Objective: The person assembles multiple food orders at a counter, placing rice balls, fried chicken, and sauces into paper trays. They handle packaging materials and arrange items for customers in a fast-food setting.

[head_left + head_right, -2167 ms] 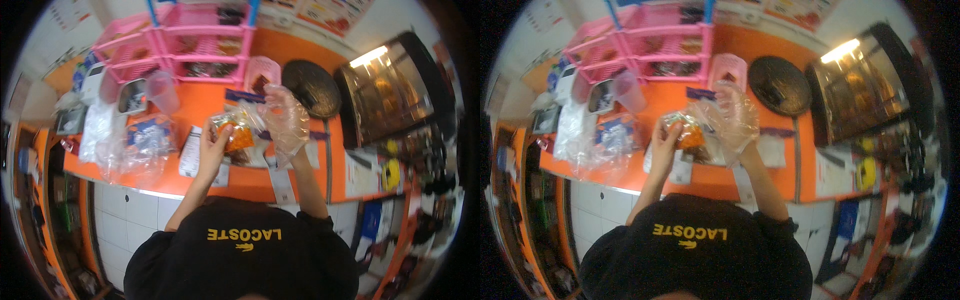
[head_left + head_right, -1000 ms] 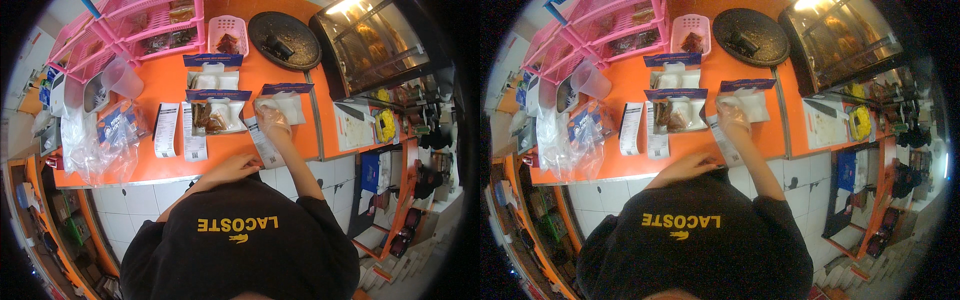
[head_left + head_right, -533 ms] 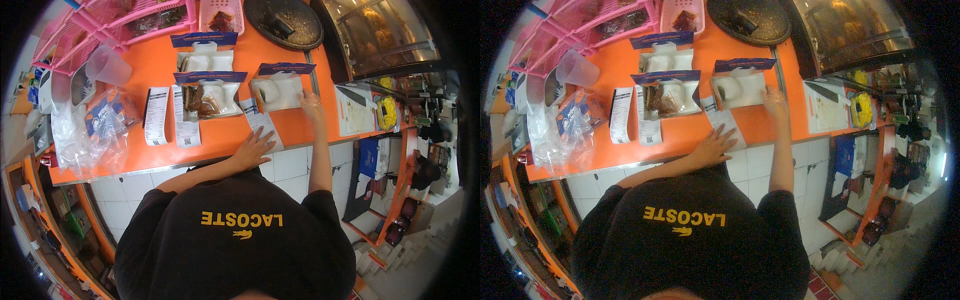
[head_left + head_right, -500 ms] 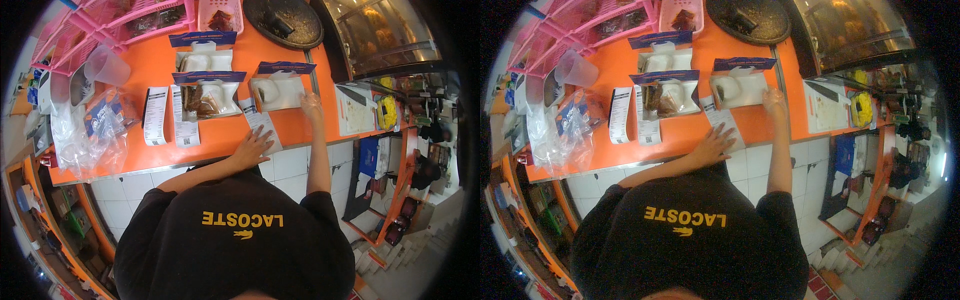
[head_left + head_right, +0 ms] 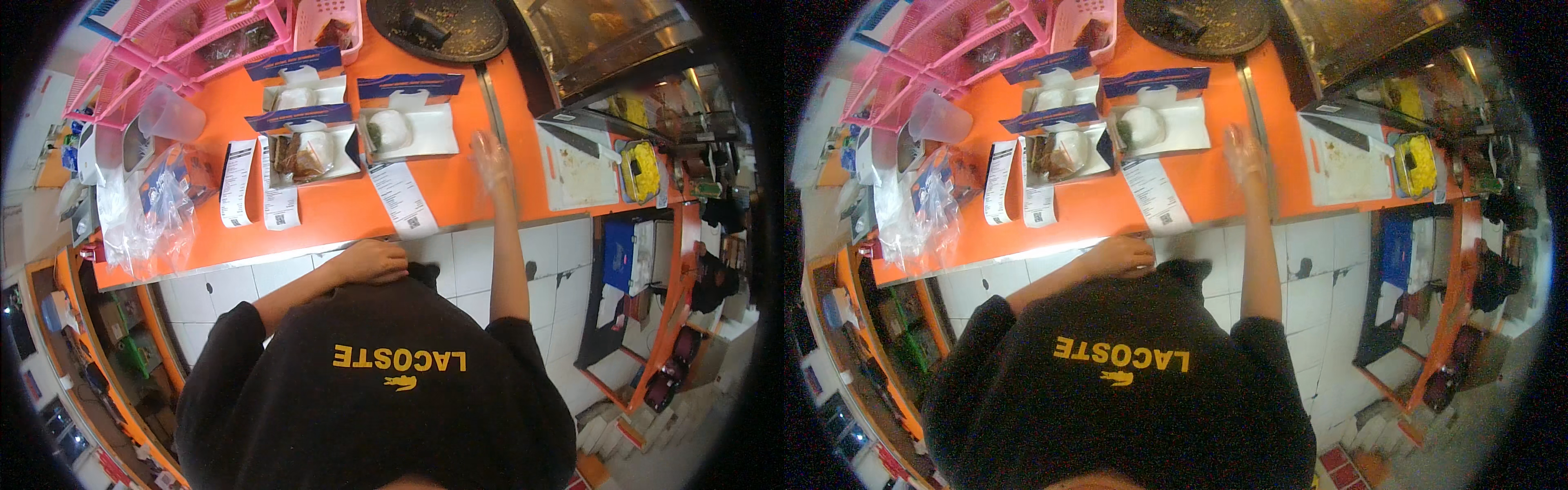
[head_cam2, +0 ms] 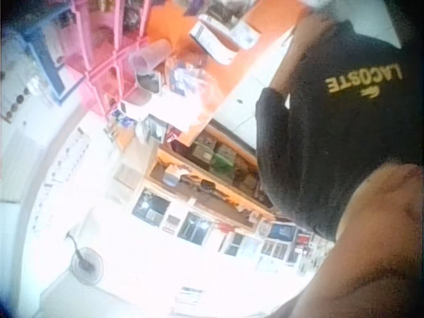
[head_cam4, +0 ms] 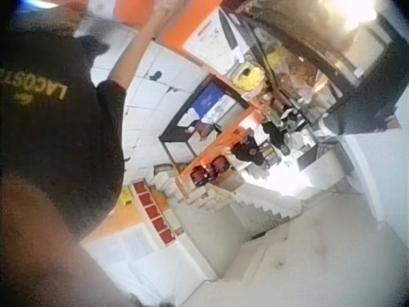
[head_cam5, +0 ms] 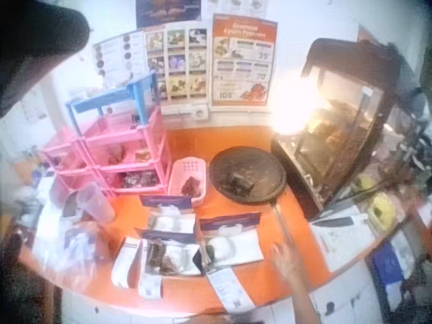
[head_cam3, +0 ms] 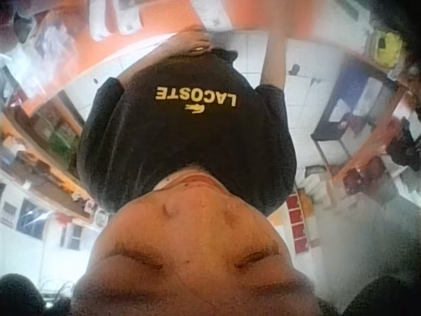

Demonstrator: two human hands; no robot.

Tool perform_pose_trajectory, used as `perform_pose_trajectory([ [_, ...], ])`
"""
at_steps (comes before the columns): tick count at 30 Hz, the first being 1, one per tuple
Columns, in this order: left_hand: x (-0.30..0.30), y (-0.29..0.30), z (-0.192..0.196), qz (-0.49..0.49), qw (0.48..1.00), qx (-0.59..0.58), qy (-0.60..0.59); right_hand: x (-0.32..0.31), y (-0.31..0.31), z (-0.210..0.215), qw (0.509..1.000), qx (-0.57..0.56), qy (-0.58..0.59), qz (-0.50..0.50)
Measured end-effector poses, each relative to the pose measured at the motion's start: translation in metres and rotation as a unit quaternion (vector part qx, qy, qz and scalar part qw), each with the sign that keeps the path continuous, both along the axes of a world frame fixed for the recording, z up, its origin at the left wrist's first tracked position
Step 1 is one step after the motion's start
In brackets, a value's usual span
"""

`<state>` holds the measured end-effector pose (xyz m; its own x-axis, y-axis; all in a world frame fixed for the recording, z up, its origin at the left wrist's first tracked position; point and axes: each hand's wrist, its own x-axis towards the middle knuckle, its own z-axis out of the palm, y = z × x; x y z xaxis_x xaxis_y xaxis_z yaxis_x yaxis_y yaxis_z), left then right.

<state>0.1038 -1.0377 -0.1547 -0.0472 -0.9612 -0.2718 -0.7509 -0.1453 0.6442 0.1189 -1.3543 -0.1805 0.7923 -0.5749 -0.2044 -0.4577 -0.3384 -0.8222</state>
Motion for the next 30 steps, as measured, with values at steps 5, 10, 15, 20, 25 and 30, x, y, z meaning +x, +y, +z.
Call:
perform_pose_trajectory([
  [5, -0.004, -0.032, -0.039, 0.415, 0.879, -0.166, -0.167, -0.156, -0.069, -0.065, 0.989, -0.059, -0.132, -0.001],
  [10, 0.006, -0.053, -0.093, 0.484, 0.821, -0.053, -0.298, -0.36, -0.107, -0.128, 0.942, 0.284, -0.035, -0.177],
  [15, 0.028, -0.015, -0.085, 0.39, 0.872, -0.016, -0.296, -0.458, -0.117, -0.114, 0.936, 0.223, 0.068, -0.265],
  [20, 0.028, -0.059, -0.045, 0.378, 0.865, 0.164, -0.288, -0.478, -0.195, -0.145, 0.97, 0.151, -0.001, -0.192],
  [25, 0.019, -0.185, 0.022, 0.274, 0.896, 0.323, -0.136, -0.359, -0.283, -0.027, 0.989, 0.095, -0.085, -0.07],
  [30, -0.02, -0.383, 0.219, 0.174, 0.967, -0.15, -0.11, -0.3, -0.383, 0.002, 0.98, 0.094, -0.172, 0.017],
])
